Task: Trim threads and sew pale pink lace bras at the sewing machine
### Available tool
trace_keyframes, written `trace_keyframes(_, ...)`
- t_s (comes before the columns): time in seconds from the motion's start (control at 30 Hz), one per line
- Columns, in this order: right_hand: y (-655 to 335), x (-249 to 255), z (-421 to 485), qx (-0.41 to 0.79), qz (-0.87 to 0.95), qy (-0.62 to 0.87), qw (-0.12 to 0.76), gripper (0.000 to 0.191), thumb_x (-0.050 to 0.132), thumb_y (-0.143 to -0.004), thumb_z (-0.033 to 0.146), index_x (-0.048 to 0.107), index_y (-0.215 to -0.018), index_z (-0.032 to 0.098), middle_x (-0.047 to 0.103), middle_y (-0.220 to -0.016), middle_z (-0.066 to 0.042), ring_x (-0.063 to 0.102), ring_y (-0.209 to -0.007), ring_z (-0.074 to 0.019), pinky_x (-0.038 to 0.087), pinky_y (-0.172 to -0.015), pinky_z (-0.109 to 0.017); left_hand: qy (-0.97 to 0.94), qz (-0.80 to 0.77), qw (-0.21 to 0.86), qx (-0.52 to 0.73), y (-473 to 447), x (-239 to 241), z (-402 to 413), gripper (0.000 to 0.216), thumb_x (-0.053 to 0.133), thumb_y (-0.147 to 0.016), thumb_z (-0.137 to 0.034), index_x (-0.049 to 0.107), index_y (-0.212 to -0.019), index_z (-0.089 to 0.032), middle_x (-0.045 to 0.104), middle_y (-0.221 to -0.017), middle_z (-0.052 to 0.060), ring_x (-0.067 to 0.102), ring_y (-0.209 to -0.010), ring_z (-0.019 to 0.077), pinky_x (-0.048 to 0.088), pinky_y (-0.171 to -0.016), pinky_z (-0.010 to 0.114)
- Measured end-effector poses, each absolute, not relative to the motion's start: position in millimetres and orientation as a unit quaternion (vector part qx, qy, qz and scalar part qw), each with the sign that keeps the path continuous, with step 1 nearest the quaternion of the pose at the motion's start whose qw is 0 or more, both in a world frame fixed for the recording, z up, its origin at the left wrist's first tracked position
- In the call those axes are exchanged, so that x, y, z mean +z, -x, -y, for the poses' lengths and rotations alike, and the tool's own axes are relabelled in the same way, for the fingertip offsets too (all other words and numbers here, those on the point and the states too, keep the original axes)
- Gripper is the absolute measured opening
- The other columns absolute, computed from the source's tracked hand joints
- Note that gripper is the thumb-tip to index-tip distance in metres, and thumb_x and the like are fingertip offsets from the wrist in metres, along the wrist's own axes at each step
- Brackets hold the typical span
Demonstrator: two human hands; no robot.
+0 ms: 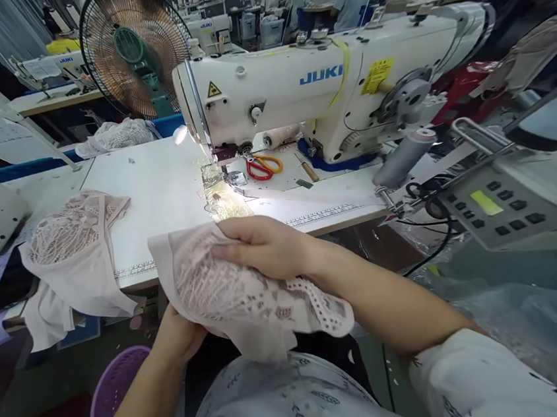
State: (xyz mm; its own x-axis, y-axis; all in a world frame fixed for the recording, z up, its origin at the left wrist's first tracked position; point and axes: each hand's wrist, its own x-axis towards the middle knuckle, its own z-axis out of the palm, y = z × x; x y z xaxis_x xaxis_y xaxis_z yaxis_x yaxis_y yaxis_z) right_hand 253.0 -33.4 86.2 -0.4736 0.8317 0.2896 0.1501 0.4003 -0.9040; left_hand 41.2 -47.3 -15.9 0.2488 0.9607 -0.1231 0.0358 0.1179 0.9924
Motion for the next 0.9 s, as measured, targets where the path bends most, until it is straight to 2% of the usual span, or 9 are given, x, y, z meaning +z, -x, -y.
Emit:
trace_keyframes(0.1, -244.3, 90.6, 13.0, 0.38, 0.733, 0.401, 0.397, 0.037, 0.054, -0.086, 0.028, 0.031, -0.058, 0.02, 0.03, -0.059, 0.007, 0.036, -0.059, -0.0098, 0.03, -0.059, -0.024, -0.411, -0.422, 0.701, 0.402, -41.0, -21.8, 50.6, 0.046, 0.072, -0.065, -0.048, 0.069, -0.104, -0.022, 0.073, -0.096, 0.008, 0.063, -0.103, 0.0339, 0.051, -0.09, 0.049)
trace_keyframes(0.23, -235.6, 85.0, -2.0, 0.313, 0.713, 0.497, 0.383, 0.042, 0.058, -0.083, 0.026, 0.027, -0.056, 0.02, 0.028, -0.056, 0.008, 0.032, -0.055, -0.0091, 0.025, -0.056, -0.023, -0.334, -0.335, 0.773, 0.423, -41.2, -20.2, 52.2, 0.067, 0.062, -0.062, -0.072, 0.069, -0.106, -0.022, 0.073, -0.101, 0.009, 0.056, -0.113, 0.0371, 0.047, -0.096, 0.052)
trace_keyframes(0.33, -232.8, 83.0, -6.6, 0.284, 0.71, 0.524, 0.375, 0.034, 0.054, -0.086, 0.028, 0.034, -0.059, 0.02, 0.037, -0.057, 0.007, 0.037, -0.056, -0.0096, 0.029, -0.058, -0.024, -0.333, -0.383, 0.746, 0.432, -48.2, -16.2, 54.1, 0.061, 0.075, -0.066, -0.047, 0.061, -0.12, -0.023, 0.071, -0.109, 0.007, 0.058, -0.112, 0.034, 0.047, -0.098, 0.048)
trace_keyframes(0.4, -239.1, 84.7, -3.9, 0.268, 0.7, 0.508, 0.424, 0.021, 0.054, -0.085, 0.027, 0.043, -0.07, 0.019, 0.049, -0.068, 0.004, 0.046, -0.064, -0.0111, 0.035, -0.062, -0.024, -0.303, -0.401, 0.749, 0.432, -49.7, -15.4, 54.0, 0.052, 0.074, -0.07, -0.03, 0.06, -0.12, -0.023, 0.072, -0.105, 0.005, 0.062, -0.108, 0.0312, 0.047, -0.099, 0.046)
trace_keyframes(0.47, -252.7, 87.1, 8.4, 0.229, 0.659, 0.489, 0.524, 0.011, 0.055, -0.084, 0.026, 0.048, -0.081, 0.018, 0.055, -0.082, 0.0, 0.052, -0.075, -0.0126, 0.039, -0.066, -0.025, -0.276, -0.359, 0.787, 0.419, -46.6, -16.7, 52.2, 0.036, 0.066, -0.077, -0.031, 0.066, -0.113, -0.024, 0.073, -0.102, 0.004, 0.064, -0.105, 0.0288, 0.045, -0.102, 0.044)
trace_keyframes(0.57, -273.8, 82.9, 46.3, 0.148, 0.556, 0.497, 0.65, 0.015, 0.05, -0.089, 0.027, 0.049, -0.076, 0.019, 0.052, -0.073, 0.002, 0.051, -0.069, -0.0111, 0.04, -0.064, -0.023, -0.272, -0.265, 0.835, 0.397, -39.7, -21.0, 47.8, 0.028, 0.05, -0.089, -0.036, 0.069, -0.108, -0.027, 0.071, -0.108, 0.001, 0.062, -0.109, 0.0251, 0.04, -0.107, 0.041)
trace_keyframes(0.67, -276.7, 62.2, 86.1, 0.203, 0.59, 0.517, 0.586, 0.029, 0.052, -0.089, 0.034, 0.049, -0.063, 0.019, 0.048, -0.056, 0.004, 0.044, -0.053, -0.0096, 0.035, -0.051, -0.022, -0.284, -0.224, 0.843, 0.398, -39.6, -25.2, 44.5, 0.034, 0.041, -0.093, -0.041, 0.067, -0.111, -0.03, 0.068, -0.116, -0.001, 0.056, -0.117, 0.0234, 0.035, -0.11, 0.041)
trace_keyframes(0.77, -259.8, 38.0, 102.3, 0.29, 0.653, 0.509, 0.481, 0.029, 0.063, -0.08, 0.046, 0.058, -0.072, 0.018, 0.059, -0.067, 0.0, 0.052, -0.061, -0.0126, 0.04, -0.055, -0.024, -0.294, -0.225, 0.844, 0.389, -45.8, -28.8, 44.5, 0.038, 0.043, -0.091, -0.05, 0.068, -0.11, -0.028, 0.068, -0.116, 0.001, 0.052, -0.122, 0.0255, 0.032, -0.111, 0.043)
trace_keyframes(0.9, -238.7, 24.3, 94.2, 0.321, 0.62, 0.547, 0.462, 0.037, 0.066, -0.073, 0.053, 0.059, -0.078, 0.017, 0.062, -0.074, -0.003, 0.054, -0.066, -0.0156, 0.042, -0.058, -0.026, -0.281, -0.267, 0.837, 0.387, -51.1, -33.4, 49.4, 0.034, 0.055, -0.085, -0.049, 0.069, -0.107, -0.027, 0.07, -0.112, 0.002, 0.053, -0.121, 0.0268, 0.035, -0.11, 0.042)
